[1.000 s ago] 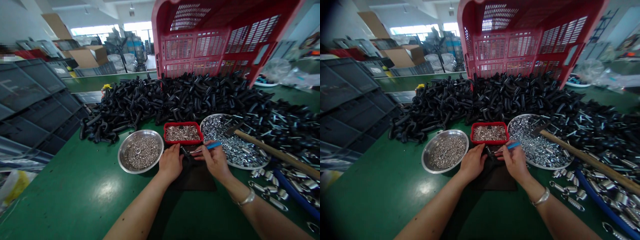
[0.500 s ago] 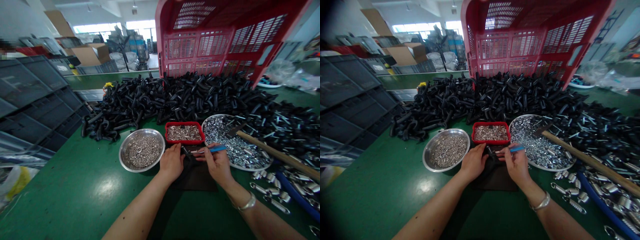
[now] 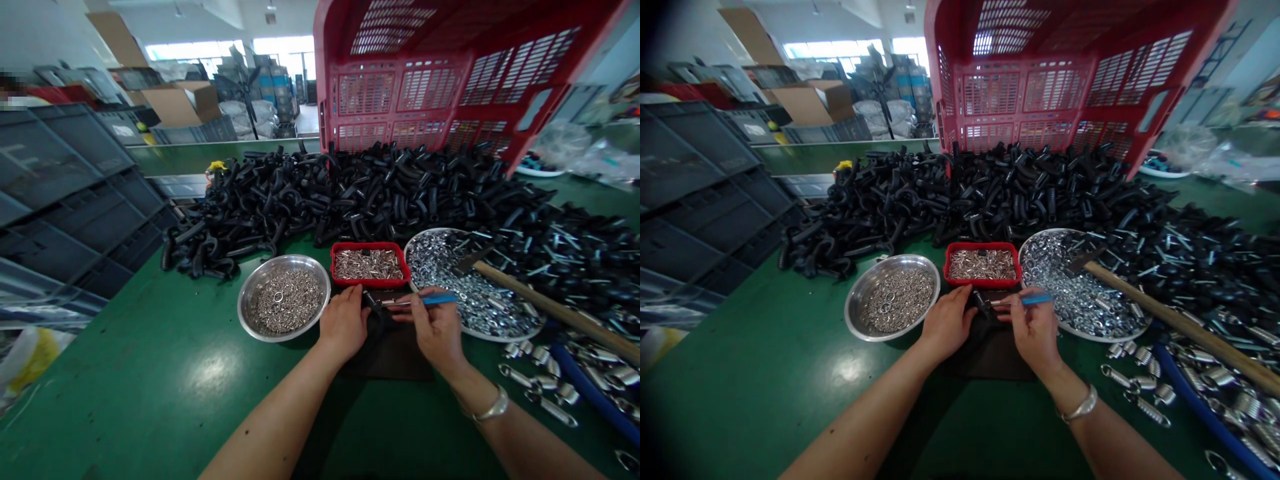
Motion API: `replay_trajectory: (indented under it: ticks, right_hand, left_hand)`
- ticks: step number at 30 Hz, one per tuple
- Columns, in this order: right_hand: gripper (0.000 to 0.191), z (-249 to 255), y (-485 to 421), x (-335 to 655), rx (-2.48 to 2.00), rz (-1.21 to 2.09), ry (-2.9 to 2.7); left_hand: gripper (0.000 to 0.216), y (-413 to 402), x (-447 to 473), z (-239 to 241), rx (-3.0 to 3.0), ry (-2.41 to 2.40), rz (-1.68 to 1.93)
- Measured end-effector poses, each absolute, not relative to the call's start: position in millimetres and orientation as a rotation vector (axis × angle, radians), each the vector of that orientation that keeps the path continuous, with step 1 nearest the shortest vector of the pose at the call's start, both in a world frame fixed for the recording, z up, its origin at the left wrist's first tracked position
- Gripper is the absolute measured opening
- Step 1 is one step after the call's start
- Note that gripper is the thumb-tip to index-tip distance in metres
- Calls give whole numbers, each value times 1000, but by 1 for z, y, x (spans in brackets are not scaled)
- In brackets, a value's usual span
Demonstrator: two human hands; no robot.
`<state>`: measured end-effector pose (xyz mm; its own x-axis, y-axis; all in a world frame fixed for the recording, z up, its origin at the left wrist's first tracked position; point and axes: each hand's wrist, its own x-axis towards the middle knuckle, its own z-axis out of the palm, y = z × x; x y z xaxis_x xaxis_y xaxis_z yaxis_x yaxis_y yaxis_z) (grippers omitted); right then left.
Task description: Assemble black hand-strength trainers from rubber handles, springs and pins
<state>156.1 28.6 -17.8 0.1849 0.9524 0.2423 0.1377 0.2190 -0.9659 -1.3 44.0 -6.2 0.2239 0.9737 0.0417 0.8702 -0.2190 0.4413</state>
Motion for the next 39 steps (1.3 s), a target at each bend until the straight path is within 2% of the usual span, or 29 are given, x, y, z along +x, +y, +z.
replay_trajectory:
  ticks: [7, 12, 15, 19, 23, 27, 30, 33, 36, 39]
  right_hand:
    - [27, -20, 32, 158, -1217, 856, -1247]
    - [33, -11, 42, 160, -1225, 1330, -1008]
    - [36, -10, 40, 159, -1218, 1394, -1008]
    - [34, -11, 43, 164, -1187, 1211, -990]
    - [36, -3, 77, 175, -1274, 776, -1203]
    - [36, 22, 127, 183, -1801, 248, -1733]
    - [43, 42, 142, 171, -2135, 93, -2065]
    - [45, 53, 128, 132, -1915, 102, -2332]
    - [25, 52, 107, 77, -1360, 208, -2724]
    - [18, 43, 104, 29, -1328, 226, -2829]
  left_hand:
    - [47, 44, 0, -5, 2167, 1732, 419]
    - [46, 45, -2, -5, 2199, 1715, 431]
    - [46, 46, -3, -7, 2207, 1712, 431]
    - [47, 44, 1, -8, 2193, 1708, 427]
    - [40, 41, -4, 11, 2285, 1730, 475]
    - [26, 49, -45, 38, 2171, 2042, 306]
    - [21, 60, -80, 39, 1965, 2171, -14]
    - [21, 68, -96, 28, 1951, 2071, -82]
    - [19, 73, -98, 19, 1942, 2060, -74]
    - [23, 76, -104, 17, 1917, 2148, -16]
